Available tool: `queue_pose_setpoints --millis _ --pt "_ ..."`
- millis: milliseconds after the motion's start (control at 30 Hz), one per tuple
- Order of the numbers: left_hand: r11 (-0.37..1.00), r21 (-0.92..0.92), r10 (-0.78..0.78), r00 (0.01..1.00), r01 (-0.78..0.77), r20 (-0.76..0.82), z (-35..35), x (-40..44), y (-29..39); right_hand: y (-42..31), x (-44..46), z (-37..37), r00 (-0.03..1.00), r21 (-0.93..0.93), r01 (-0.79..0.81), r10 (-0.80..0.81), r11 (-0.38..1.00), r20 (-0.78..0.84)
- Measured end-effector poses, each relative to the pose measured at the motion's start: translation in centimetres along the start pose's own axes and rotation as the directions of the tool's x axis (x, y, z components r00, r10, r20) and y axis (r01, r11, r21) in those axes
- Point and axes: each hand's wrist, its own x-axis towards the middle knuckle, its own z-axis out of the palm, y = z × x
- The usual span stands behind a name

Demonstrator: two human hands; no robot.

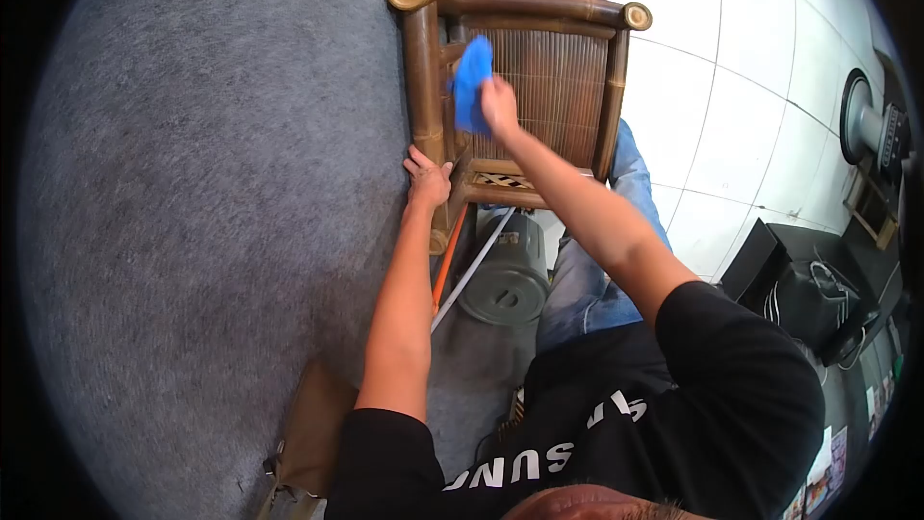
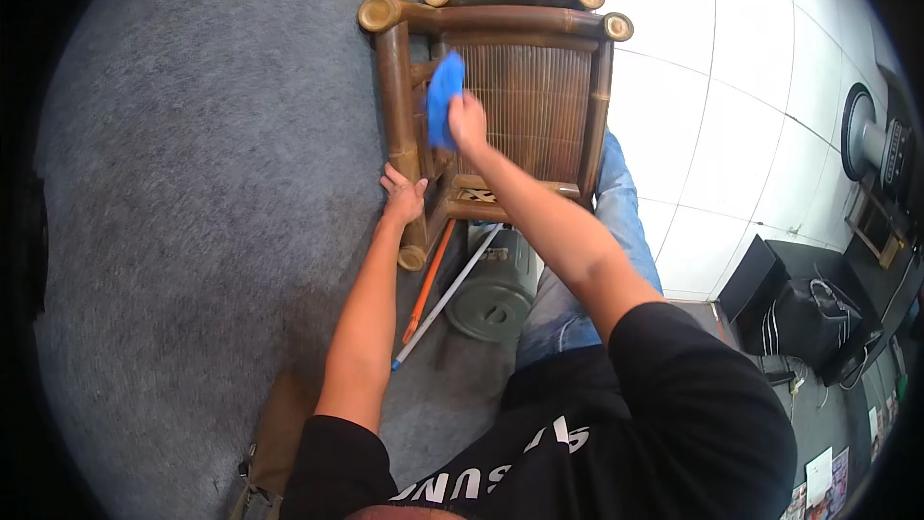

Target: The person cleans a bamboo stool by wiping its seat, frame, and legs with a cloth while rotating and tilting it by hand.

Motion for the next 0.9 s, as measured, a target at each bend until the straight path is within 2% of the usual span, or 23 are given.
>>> queue_pose_setpoints --millis 100,167,200,233,300,400,500,533,633,667,700,767,833,900 --pt "0.999 0.023 0.023 1.000 -0.022 -0.011 -0.3 0.0 -0.3 -5.4 6.7 2.9 0.960 -0.036 0.277 -0.278 0.960 -0.024" --pt "0.999 0.007 0.049 0.999 -0.048 -0.022 -0.3 0.0 0.3 -6.9 9.4 5.2 0.948 0.139 0.269 -0.287 0.953 0.134" --pt "0.999 0.005 0.036 0.999 -0.036 -0.009 -0.5 -0.2 0.5 -7.5 8.2 5.9 0.943 0.059 0.318 -0.322 0.946 0.086" --pt "1.000 0.004 0.024 1.000 -0.024 0.001 -0.8 -0.5 0.4 -6.5 6.8 6.8 0.951 0.007 0.308 -0.308 0.951 0.013" --pt "1.000 0.005 0.020 1.000 -0.020 0.003 -0.8 -0.8 0.6 -5.4 3.3 5.6 0.954 -0.076 0.299 -0.300 0.951 -0.003" --pt "1.000 0.011 0.021 1.000 -0.021 -0.012 -0.7 -0.9 0.8 -3.5 0.3 3.3 0.958 -0.029 0.282 -0.280 0.959 0.064" --pt "1.000 0.013 0.013 1.000 -0.012 -0.021 -0.8 -0.5 1.3 -0.2 -0.5 0.6 0.949 -0.304 0.220 -0.132 0.927 0.286" --pt "1.000 0.022 0.018 0.999 -0.017 -0.034 -0.5 -0.4 1.0 0.6 -0.6 0.4 0.950 -0.302 0.229 -0.144 0.925 0.278" --pt "0.999 -0.011 0.043 0.999 -0.043 -0.022 -0.9 0.1 1.0 0.0 -0.3 1.3 0.928 -0.195 0.368 -0.346 0.909 0.140" --pt "0.998 -0.035 0.048 0.999 -0.048 -0.003 -1.0 -0.3 1.2 -0.3 0.5 2.3 0.774 -0.155 0.633 -0.621 0.759 0.120" --pt "0.999 -0.023 0.050 0.999 -0.050 -0.001 -0.6 -0.7 1.0 0.1 0.8 3.0 0.804 -0.159 0.594 -0.579 0.789 0.135" --pt "0.998 0.002 0.063 0.998 -0.063 -0.025 -0.6 -0.2 0.7 1.5 -0.3 3.8 0.782 -0.252 0.621 -0.609 0.742 0.132" --pt "0.994 0.025 0.110 0.993 -0.109 -0.052 0.0 0.3 -0.4 7.1 -1.3 3.4 0.696 -0.380 0.715 -0.548 0.587 0.464" --pt "0.990 0.016 0.140 0.989 -0.140 -0.041 0.4 0.7 -0.8 11.5 -4.3 1.9 0.588 -0.441 0.800 -0.392 0.406 0.707"
